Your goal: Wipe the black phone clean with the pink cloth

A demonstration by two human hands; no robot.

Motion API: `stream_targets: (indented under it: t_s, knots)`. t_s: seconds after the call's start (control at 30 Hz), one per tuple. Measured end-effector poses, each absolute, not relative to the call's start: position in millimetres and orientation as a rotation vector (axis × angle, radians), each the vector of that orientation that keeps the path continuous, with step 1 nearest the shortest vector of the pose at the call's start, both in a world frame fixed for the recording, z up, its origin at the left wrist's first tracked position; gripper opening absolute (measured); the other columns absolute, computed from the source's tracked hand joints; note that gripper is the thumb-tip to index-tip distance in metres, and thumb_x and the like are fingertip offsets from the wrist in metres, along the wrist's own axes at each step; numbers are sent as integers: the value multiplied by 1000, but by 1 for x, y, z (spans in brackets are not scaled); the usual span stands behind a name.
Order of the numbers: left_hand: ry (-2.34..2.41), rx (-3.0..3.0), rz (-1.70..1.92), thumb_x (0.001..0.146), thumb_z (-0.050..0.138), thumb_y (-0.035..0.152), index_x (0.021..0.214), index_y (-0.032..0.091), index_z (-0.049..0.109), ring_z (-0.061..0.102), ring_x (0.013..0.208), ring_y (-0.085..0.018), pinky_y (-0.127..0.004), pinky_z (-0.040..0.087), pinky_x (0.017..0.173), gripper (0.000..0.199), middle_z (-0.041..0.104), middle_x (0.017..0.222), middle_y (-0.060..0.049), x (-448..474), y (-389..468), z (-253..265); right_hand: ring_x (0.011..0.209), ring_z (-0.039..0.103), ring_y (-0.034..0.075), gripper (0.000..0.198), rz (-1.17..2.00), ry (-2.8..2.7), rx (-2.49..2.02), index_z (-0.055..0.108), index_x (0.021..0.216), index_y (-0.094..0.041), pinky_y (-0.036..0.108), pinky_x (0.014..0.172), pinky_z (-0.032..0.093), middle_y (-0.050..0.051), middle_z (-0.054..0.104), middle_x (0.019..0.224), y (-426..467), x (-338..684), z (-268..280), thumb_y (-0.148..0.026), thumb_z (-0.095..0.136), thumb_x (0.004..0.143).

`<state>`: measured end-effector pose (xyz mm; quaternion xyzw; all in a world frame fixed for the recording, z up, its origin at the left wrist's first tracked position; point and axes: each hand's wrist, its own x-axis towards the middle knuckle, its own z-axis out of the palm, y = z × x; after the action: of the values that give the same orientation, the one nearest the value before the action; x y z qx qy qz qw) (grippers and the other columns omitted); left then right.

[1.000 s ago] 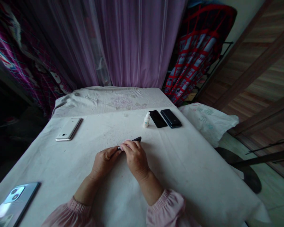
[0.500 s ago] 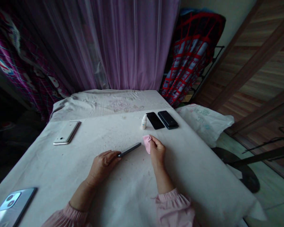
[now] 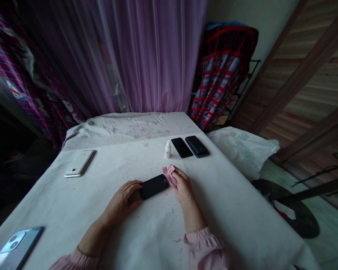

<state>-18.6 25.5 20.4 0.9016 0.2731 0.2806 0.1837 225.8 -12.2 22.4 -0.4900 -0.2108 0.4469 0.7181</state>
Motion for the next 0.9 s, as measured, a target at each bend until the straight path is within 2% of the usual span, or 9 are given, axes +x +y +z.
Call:
stream_targets:
  t_s: [0.1,0.17,0.23,0.3,0.43,0.57,0.77,0.9]
  knots:
    - [842,2540,743,88,56,31,125,20,52,57,117,-26,-47,46,102,39,63,122,-12,-19,22,21,81,69,21,34,1031,-458,-1129,71,88,-19,25,63,49,5,73,80,-13,222,25,-34,78,58]
    - [951,2565,690,90,55,43,131,20,50,53,123,-29,-52,40,106,48,61,128,-14,-16,20,18,80,68,20,34,1006,-509,-1148,69,87,-18,26,66,49,4,72,80,-12,217,23,-36,76,59]
    - [1077,2605,646,84,58,58,134,18,48,46,130,-35,-59,32,109,64,55,136,-16,-11,17,13,76,67,19,30,918,-629,-1197,67,85,-18,27,68,50,4,71,79,-10,212,19,-37,72,62]
    - [1172,2635,628,80,59,65,134,17,48,41,133,-36,-61,29,110,73,50,141,-17,-4,14,7,73,65,19,23,746,-816,-1323,65,83,-19,28,69,49,3,70,77,-8,207,14,-38,64,70]
    - [1293,2646,666,84,61,55,132,20,50,44,132,-32,-57,28,111,61,53,139,-14,5,12,-2,76,63,18,24,253,-1240,-1594,69,83,-21,27,70,47,6,71,84,-12,201,9,-30,47,84]
    - [1256,2665,648,83,64,49,131,19,51,46,131,-32,-58,30,110,58,54,137,-15,3,14,-1,80,61,19,26,-66,-1523,-1703,71,82,-21,27,72,45,7,69,87,-21,196,15,-20,47,88]
    - [1242,2660,554,84,62,49,132,17,52,43,133,-34,-60,30,109,58,52,140,-16,-1,17,5,87,60,22,16,-211,-1607,-1744,70,87,-19,30,78,46,8,68,91,-33,192,18,-17,55,86]
    - [1199,2683,572,85,60,50,134,19,50,42,134,-33,-59,29,110,59,51,142,-15,-3,21,-4,86,63,21,22,-224,-1577,-1705,71,89,-21,29,77,49,8,70,91,-36,194,12,-16,50,88]
